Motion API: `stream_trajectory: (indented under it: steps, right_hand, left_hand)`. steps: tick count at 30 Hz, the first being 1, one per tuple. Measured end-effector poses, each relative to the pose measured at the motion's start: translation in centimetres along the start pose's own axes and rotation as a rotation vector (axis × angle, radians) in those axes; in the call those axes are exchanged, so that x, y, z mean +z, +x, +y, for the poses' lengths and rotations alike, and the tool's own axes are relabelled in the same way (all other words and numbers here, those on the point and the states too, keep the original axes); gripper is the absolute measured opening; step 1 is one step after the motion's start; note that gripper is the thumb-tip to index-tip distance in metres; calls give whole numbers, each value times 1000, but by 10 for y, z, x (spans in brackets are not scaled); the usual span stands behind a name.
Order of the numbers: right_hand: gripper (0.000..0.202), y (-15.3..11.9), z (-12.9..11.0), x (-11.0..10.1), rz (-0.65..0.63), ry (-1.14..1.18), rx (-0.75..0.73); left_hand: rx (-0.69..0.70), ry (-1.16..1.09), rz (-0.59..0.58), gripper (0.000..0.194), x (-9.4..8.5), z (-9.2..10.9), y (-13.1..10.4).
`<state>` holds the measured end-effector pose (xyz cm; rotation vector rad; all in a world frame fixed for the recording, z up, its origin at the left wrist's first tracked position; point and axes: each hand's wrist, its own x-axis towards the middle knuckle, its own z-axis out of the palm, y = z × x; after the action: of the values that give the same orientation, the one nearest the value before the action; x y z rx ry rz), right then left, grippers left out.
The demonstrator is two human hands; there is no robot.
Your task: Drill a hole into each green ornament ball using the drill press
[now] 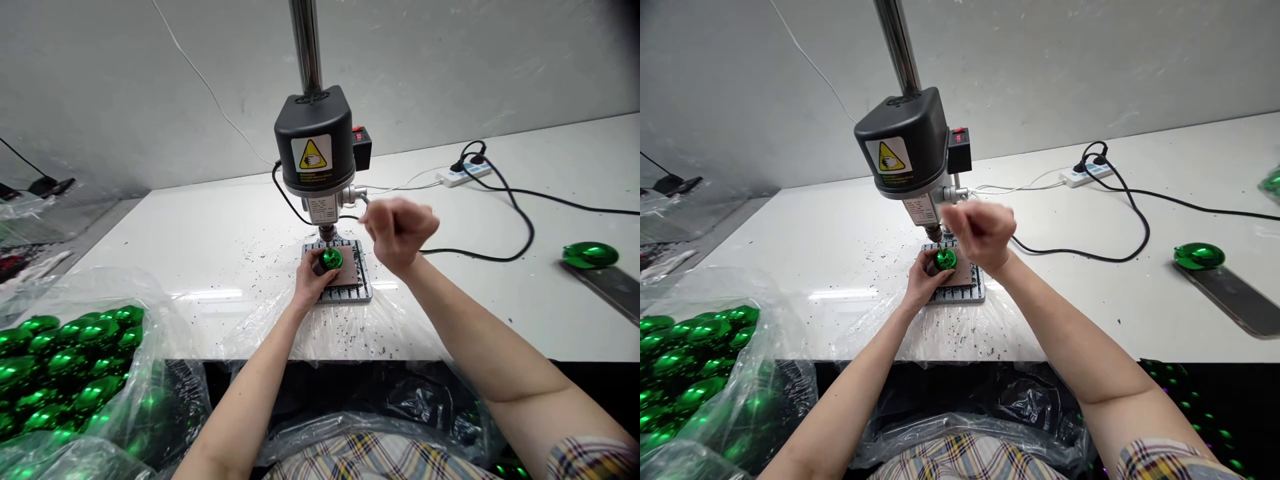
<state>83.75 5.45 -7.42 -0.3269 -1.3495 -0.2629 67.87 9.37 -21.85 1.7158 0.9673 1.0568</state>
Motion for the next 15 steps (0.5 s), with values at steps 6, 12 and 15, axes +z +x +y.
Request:
stream_trajectory:
  steps: [6,12,15]
  right_hand:
    - [54,66,14,19,95,3,588]
    - [52,72,25,17,122,181,593]
    - [51,66,32,14,142,160,498]
  left_hand:
    - [-15,104,142,47,-5,20,-12]
    - [2,345,-354,47,-36,73,-108]
    - [54,485,-657,63,-59,85,-149]
